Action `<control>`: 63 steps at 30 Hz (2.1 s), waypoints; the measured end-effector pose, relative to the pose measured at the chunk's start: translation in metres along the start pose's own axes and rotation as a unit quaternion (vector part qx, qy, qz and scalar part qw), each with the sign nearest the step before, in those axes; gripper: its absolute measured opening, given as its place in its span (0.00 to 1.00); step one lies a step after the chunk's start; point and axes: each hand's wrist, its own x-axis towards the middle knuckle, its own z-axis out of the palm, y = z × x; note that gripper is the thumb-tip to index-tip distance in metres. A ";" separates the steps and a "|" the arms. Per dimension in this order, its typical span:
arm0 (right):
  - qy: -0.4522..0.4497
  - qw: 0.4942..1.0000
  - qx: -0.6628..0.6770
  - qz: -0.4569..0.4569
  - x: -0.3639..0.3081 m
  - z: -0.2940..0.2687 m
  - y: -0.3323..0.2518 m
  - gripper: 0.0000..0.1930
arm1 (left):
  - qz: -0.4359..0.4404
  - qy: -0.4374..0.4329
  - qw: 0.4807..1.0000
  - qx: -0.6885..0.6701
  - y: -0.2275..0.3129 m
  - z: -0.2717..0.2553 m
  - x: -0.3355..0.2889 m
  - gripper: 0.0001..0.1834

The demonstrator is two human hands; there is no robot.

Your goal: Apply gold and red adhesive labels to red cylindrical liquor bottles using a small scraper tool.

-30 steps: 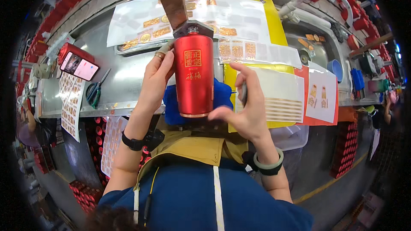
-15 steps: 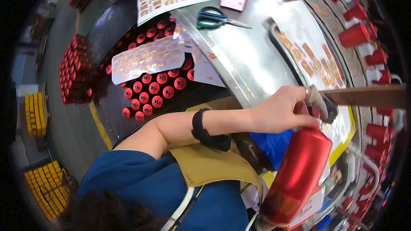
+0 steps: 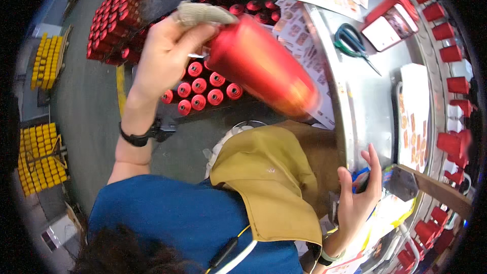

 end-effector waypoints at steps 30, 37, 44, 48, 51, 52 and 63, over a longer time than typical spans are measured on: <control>0.038 0.911 -0.410 0.020 0.026 0.071 0.031 0.30 | -0.341 0.090 0.796 0.491 -0.519 -0.299 -0.222 0.17; 0.096 0.977 -0.190 0.016 -0.002 0.069 -0.014 0.24 | -0.322 0.136 0.763 0.543 -0.498 -0.298 -0.200 0.21; 0.167 0.981 -0.101 -0.007 -0.043 0.048 -0.011 0.11 | -0.063 0.151 0.967 0.198 -0.267 -0.116 0.012 0.21; 0.194 0.981 -0.012 0.014 -0.055 0.012 0.002 0.08 | 0.136 0.007 0.987 0.084 -0.093 0.044 0.084 0.18; 0.268 0.963 0.034 0.018 -0.057 -0.044 0.038 0.06 | 0.222 -0.076 0.967 0.099 -0.024 0.117 0.090 0.16; 0.296 0.955 0.009 0.029 -0.056 -0.070 0.056 0.06 | 0.288 -0.092 0.945 0.127 -0.008 0.141 0.092 0.16; 0.350 0.849 -0.337 0.206 0.013 -0.317 0.340 0.32 | 0.299 -0.200 0.931 0.057 0.032 0.323 0.040 0.14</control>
